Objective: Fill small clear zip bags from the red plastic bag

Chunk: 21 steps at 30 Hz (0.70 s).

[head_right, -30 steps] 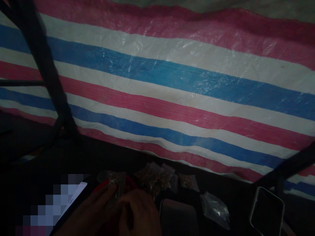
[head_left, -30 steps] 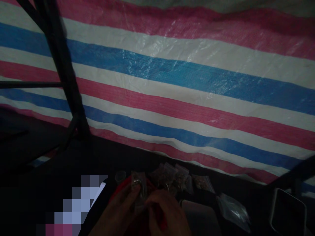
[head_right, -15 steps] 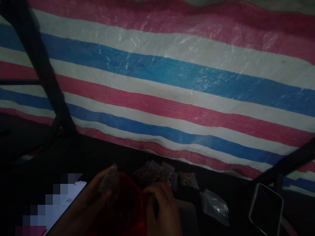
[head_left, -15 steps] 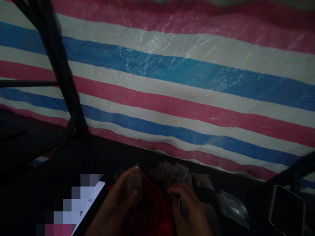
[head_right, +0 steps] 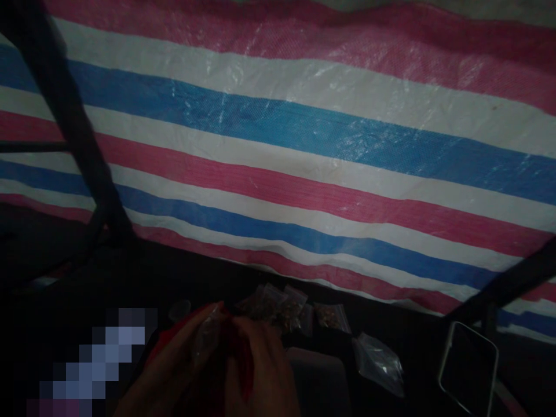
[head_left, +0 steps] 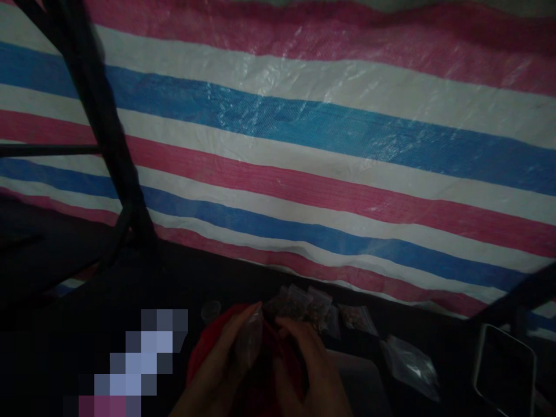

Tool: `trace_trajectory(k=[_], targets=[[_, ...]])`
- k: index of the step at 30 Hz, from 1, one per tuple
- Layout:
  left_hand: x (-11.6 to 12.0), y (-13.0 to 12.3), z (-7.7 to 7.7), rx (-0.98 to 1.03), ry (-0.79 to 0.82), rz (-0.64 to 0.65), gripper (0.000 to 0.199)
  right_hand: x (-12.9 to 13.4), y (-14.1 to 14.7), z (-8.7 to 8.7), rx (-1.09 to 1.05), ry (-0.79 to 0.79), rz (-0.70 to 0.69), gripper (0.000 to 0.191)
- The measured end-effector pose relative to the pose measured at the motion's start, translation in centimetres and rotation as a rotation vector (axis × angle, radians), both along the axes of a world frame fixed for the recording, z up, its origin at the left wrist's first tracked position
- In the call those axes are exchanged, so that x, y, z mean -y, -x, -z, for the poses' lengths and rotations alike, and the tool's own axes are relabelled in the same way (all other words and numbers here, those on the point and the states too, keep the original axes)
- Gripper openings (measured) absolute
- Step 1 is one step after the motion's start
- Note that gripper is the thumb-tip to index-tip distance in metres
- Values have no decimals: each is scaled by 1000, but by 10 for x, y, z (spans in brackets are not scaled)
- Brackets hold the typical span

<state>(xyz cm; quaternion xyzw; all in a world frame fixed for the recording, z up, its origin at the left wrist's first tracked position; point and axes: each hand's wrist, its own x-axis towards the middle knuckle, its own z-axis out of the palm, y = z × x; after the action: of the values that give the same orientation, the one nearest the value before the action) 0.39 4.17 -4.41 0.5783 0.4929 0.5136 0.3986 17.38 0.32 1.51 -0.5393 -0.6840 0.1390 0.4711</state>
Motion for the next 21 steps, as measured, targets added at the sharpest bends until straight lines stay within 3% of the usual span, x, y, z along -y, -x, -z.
trace_trajectory(k=[3, 5, 11, 15, 18, 21], targets=[[-9, 1, 11, 51, 31, 72, 54, -1, 4, 1, 45, -35, -96, 83], [-14, 2, 17, 31, 46, 118, 50, -4, 4, 1, 99, -38, -181, 85], [-10, 1, 28, -77, -91, 131, 56, -9, -5, -1, 162, 35, -175, 40], [4, -2, 15, -88, -148, 107, 57, -8, -21, -10, 69, 5, -122, 19], [10, 4, -6, -134, -120, 114, 62, 1, -53, -20, -38, -41, 20, 8], [9, 15, -20, -237, -70, 139, 66, 22, -113, -19, -91, -66, 437, 23]])
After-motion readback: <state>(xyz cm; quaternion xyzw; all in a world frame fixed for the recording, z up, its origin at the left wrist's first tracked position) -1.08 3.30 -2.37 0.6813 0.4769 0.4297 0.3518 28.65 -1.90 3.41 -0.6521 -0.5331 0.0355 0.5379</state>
